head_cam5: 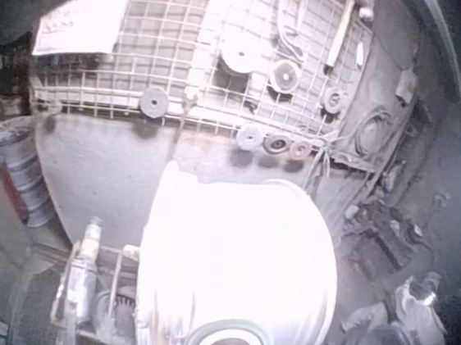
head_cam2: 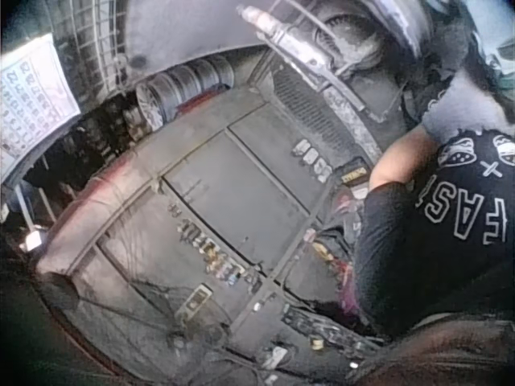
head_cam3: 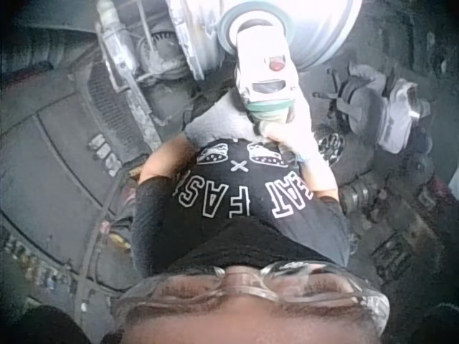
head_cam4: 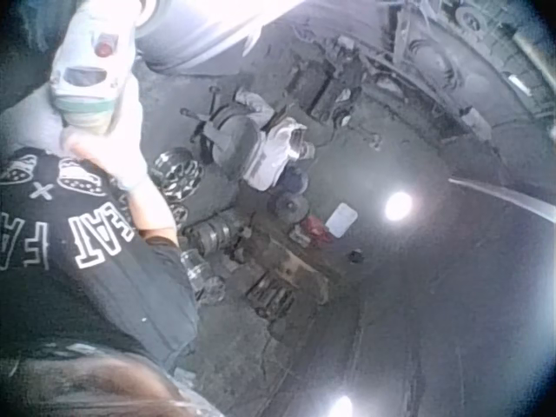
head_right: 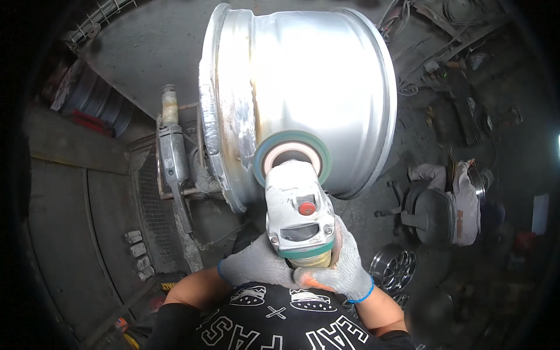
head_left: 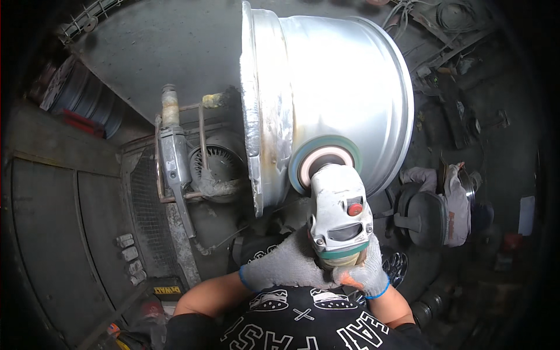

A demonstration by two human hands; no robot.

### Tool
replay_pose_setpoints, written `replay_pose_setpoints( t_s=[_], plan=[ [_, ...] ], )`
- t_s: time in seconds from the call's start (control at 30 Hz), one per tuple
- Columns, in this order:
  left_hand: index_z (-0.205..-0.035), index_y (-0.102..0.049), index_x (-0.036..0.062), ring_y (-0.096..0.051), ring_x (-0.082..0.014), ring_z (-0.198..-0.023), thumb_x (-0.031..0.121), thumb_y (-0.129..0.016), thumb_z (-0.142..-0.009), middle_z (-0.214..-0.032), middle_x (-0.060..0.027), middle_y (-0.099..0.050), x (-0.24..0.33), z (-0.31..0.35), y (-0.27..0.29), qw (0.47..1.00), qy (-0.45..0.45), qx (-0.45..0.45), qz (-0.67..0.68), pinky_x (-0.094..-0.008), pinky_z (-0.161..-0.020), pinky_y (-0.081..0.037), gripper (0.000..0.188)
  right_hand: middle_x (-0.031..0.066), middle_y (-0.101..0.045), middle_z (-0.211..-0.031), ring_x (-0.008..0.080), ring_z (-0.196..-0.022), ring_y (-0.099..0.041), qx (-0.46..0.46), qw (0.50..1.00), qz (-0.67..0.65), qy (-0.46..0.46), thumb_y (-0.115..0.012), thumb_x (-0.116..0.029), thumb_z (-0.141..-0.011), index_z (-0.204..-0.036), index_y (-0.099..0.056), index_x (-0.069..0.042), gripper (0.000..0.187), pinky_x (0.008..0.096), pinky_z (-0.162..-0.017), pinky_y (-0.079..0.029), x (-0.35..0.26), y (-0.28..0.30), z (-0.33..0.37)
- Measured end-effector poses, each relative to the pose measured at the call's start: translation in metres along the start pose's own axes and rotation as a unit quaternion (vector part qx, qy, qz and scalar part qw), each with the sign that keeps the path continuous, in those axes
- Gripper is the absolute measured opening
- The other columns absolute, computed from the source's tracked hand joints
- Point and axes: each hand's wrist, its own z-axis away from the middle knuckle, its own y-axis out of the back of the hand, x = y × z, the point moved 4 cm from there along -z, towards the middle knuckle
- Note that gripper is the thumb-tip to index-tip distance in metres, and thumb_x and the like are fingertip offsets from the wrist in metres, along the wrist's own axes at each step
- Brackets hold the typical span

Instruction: The person uses a power grinder to smooth the edges and surface of a metal car rim.

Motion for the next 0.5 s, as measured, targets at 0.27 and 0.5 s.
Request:
replay_pose_setpoints(
  t_s=[0.27,0.5],
  plan=[
    [-0.136,-0.034,0.0096,-0.039,-0.0257,-0.127,0.033,-0.073,-0.072,-0.135,-0.0117,-0.040,-0.013,0.004,-0.001,0.955,-0.067,-0.017,-0.288,-0.0383,-0.109,-0.029,0.078,0.0159,-0.052,-0.123,0.0206,-0.112,-0.051,0.011,1.000,-0.011,-0.015,-0.087,-0.037,-0.058,-0.132,-0.035,0.007,0.101,0.0343,-0.097,-0.039,0.003,0.000,-0.005],
    [-0.134,-0.036,0.0089,-0.041,-0.0247,-0.125,0.032,-0.073,-0.072,-0.133,-0.0113,-0.042,-0.004,0.000,0.001,0.986,-0.077,-0.010,-0.148,-0.0382,-0.108,-0.031,0.076,0.0169,-0.056,-0.117,0.0190,-0.106,-0.055,0.032,0.999,0.030,0.004,-0.087,-0.035,-0.058,-0.128,-0.039,0.009,0.096,0.0331,-0.093,-0.042,-0.005,0.000,-0.006]
  ],
)
